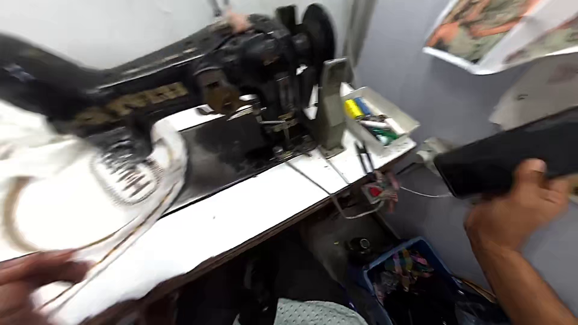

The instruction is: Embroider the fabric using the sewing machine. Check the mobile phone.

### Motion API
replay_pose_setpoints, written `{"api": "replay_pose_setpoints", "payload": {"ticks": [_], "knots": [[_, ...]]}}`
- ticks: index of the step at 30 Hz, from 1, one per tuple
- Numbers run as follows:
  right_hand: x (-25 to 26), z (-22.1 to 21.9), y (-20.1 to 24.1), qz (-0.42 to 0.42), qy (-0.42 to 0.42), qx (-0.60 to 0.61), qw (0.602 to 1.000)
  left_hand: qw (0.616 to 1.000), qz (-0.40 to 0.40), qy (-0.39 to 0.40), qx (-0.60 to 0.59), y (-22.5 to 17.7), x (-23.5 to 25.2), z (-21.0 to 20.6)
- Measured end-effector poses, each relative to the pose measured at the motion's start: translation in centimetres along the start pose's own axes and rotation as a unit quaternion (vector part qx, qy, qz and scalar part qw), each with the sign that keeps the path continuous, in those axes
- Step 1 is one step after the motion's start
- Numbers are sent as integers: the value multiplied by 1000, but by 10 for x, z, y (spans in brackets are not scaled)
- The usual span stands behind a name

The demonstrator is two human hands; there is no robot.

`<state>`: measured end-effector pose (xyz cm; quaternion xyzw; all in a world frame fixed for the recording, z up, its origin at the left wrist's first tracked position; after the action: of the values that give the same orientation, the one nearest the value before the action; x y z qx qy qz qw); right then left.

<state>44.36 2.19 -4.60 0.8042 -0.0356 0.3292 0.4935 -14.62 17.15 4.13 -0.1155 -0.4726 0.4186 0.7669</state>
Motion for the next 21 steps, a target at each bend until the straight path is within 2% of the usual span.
{"api": "replay_pose_setpoints", "payload": {"ticks": [2,3,4,5,7,9,10,11,13,17,21], "knots": [[-36,-33,9,-81,52,114,989,1000,-8,2,2,11,-27,-11],[-57,-55,15,-130,84,176,972,1000,-14,10,-7,1,-36,-22],[-79,-86,24,-198,118,258,938,999,-15,21,-21,-10,-43,-35],[-105,-118,32,-278,150,353,881,999,-14,28,-38,-19,-50,-46],[-164,-176,45,-435,176,520,714,997,-8,26,-72,-27,-62,-60],[-218,-215,56,-533,181,611,557,994,11,14,-108,-24,-66,-64],[-240,-229,59,-567,182,630,499,992,30,13,-123,-19,-68,-64],[-260,-240,61,-593,184,633,462,989,53,20,-135,-15,-69,-65],[-285,-258,65,-625,202,615,436,983,87,47,-155,-9,-71,-69],[-297,-280,61,-633,239,554,485,970,114,109,-183,-8,-84,-90],[-294,-292,55,-630,243,524,518,986,84,119,-77,-5,-88,-99]]}}
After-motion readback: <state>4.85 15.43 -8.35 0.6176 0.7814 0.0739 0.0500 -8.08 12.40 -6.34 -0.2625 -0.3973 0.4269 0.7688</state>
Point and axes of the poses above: each hand's wrist, its own x-axis towards the middle knuckle, its own z-axis out of the back of the hand, y = z × x, the point moved 10 cm from there along x, towards the middle knuckle, and after that the axes turned 13 degrees about x, right-handed, at the moved point
